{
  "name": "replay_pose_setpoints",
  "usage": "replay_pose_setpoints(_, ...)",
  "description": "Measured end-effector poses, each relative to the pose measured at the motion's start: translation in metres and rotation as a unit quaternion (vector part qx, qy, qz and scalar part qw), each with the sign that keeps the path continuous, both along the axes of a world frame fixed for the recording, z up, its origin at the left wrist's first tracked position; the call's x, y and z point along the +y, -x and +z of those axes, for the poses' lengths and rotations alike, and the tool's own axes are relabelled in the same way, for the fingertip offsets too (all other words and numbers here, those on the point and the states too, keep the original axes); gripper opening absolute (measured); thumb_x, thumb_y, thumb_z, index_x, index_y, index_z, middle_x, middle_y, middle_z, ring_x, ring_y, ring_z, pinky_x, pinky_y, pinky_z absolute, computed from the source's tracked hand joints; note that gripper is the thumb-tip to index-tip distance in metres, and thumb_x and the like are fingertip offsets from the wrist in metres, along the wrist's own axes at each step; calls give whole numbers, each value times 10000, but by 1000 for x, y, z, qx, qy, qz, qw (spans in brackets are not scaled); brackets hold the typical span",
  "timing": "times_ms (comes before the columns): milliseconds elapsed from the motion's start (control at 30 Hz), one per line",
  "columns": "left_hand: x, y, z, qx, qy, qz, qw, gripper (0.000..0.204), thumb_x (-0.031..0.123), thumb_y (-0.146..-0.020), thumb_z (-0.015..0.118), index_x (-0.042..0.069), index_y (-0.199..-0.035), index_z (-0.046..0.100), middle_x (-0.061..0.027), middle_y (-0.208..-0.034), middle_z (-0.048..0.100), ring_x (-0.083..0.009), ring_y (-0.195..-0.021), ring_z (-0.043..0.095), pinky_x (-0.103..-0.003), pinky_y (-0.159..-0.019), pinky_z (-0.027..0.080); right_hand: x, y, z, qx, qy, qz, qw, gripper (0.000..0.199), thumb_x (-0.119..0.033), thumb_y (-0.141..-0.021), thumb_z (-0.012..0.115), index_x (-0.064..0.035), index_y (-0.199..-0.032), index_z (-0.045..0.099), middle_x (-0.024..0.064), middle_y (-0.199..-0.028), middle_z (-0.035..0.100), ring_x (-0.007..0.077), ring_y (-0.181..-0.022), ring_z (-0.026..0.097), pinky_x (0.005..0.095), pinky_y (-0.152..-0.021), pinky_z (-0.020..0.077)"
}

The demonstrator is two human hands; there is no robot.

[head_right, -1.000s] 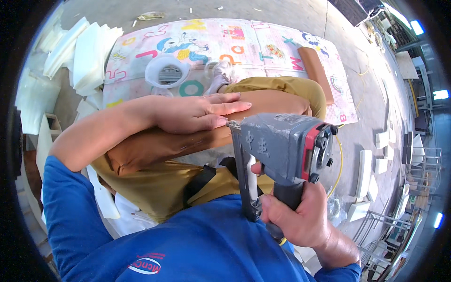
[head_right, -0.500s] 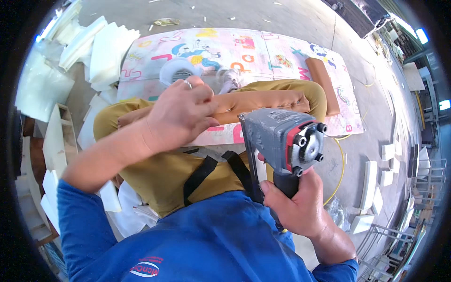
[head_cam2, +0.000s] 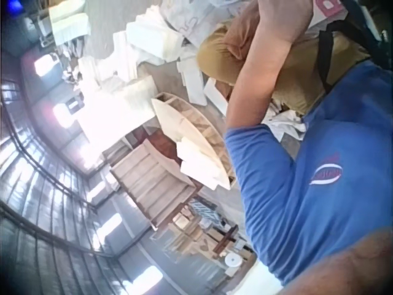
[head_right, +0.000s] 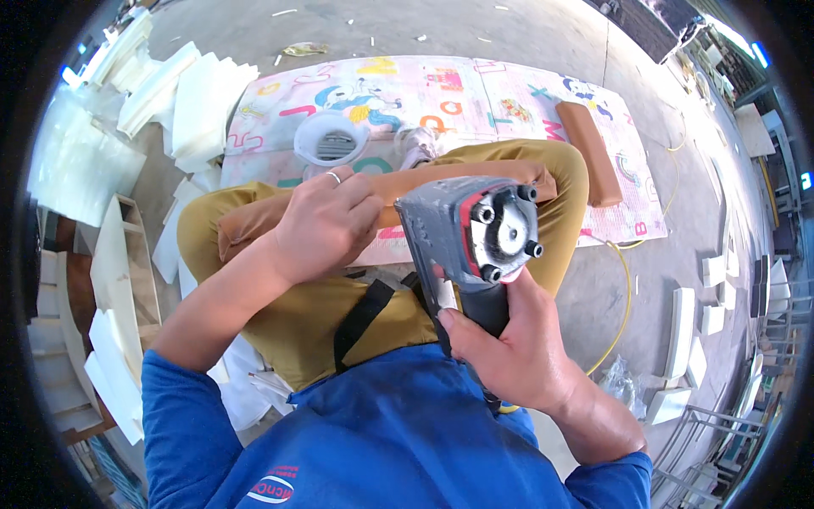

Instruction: Stapling a leather cover onto a padded wooden furniture frame component.

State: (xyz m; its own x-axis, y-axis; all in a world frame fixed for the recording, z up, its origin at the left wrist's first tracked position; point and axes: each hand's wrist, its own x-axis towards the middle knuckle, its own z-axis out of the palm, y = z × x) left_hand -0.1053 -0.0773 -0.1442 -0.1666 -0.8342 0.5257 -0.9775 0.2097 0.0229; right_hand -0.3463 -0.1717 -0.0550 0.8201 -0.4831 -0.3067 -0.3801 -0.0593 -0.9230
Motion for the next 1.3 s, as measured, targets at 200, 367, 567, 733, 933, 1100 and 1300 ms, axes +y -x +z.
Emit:
replay_pose_setpoints(200,0,-8,-10,-14,-33,-88,995,194,62,-667,713,68,-833,613,-76,-851,553,-257,-808,569,-361,-656,475,9,-10,-7,-12,-7,-26,1000,392,19,-873,625,-4,-1246,508,39,-818,624,81,-649,593,258,-577,493)
replay_pose_setpoints(367,3,-19,2,126,-29,3,992,308,162,-762,751,38,-1017,629,-103,-990,612,-313,-946,606,-416,-754,504,11,-16,-5,28,-5,-28,999,406,31,-869,623,3,-1254,497,58,-884,637,85,-650,595,258,-578,496)
replay_pose_setpoints(567,-1,-16,9,129,-111,110,979,541,220,-759,766,2,-1227,602,-155,-1055,647,-374,-967,632,-412,-832,529,1,-14,-8,-10,-1,-76,997,441,60,-864,612,24,-1281,472,82,-1159,636,79,-645,589,245,-568,500)
replay_pose_setpoints(733,-3,-11,6,129,-209,113,963,501,195,-769,749,-8,-1207,614,-142,-1064,653,-331,-943,655,-421,-792,539,4,-18,-11,1,-26,-50,998,444,48,-863,619,9,-1285,487,73,-981,642,74,-634,585,241,-561,494)
replay_pose_setpoints(933,-1,-11,1,132,-161,94,974,446,167,-785,731,0,-1186,627,-123,-1060,655,-322,-926,660,-425,-766,543,11,-27,-9,12,-4,-34,999,423,40,-867,621,-10,-1273,512,49,-874,622,73,-630,579,243,-557,486)
replay_pose_setpoints(1100,-1,-10,-2,145,-148,84,975,325,105,-836,635,-38,-1127,614,-162,-998,660,-327,-951,664,-429,-798,538,14,-33,-8,20,9,-19,1000,415,33,-875,618,-12,-1273,510,49,-874,623,77,-634,579,247,-564,487)
replay_pose_setpoints(1300,2,-11,-4,137,-154,94,974,461,191,-803,727,-16,-1198,610,-141,-1067,647,-328,-941,654,-432,-756,543,20,-38,-8,36,10,-22,999,398,29,-879,615,-6,-1262,509,53,-876,622,80,-646,581,251,-577,492)
